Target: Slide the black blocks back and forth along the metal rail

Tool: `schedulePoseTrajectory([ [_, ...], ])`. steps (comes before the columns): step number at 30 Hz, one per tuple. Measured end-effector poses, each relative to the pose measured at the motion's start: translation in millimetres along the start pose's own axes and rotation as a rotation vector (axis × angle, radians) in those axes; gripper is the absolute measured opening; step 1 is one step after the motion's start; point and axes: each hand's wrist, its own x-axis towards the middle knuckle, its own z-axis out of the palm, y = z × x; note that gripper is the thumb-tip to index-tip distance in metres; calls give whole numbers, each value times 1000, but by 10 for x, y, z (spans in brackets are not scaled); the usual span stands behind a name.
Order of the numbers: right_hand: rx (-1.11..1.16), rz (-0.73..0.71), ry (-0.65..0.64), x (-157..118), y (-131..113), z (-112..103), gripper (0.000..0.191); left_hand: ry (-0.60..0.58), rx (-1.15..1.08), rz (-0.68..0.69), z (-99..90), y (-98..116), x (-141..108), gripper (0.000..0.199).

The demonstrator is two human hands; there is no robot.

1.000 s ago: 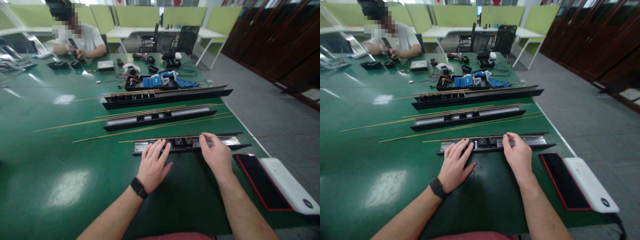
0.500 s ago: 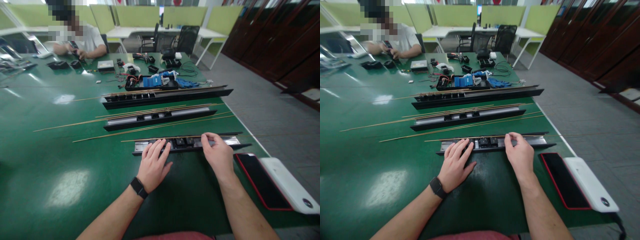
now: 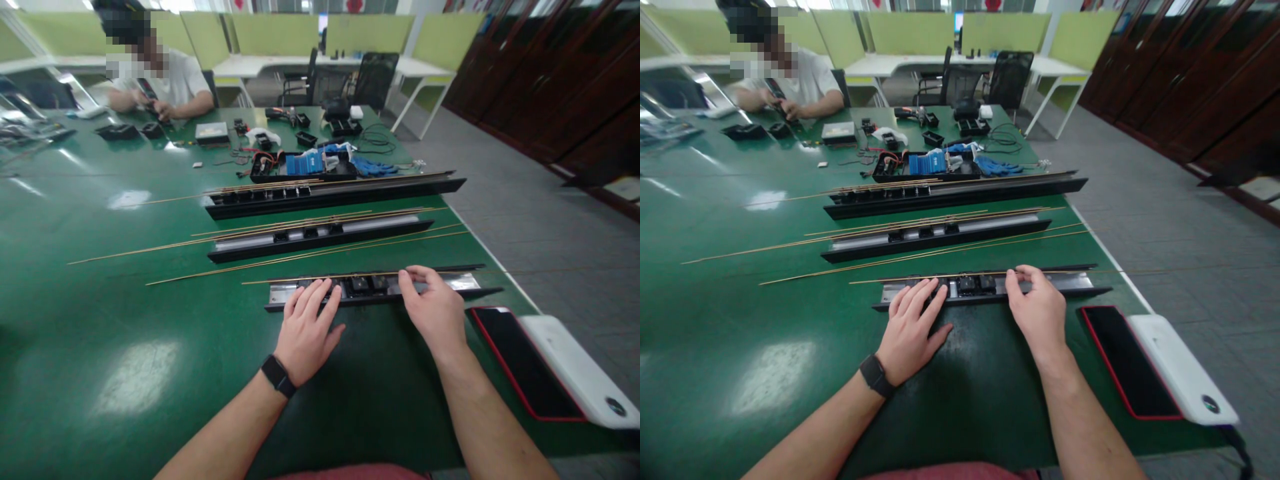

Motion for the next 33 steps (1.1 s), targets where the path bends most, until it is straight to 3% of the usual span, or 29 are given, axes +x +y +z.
schedulePoseTrajectory([
  [33, -6, -36, -17, -54, -25, 46, 47, -27, 84, -62, -12, 129, 49, 61],
])
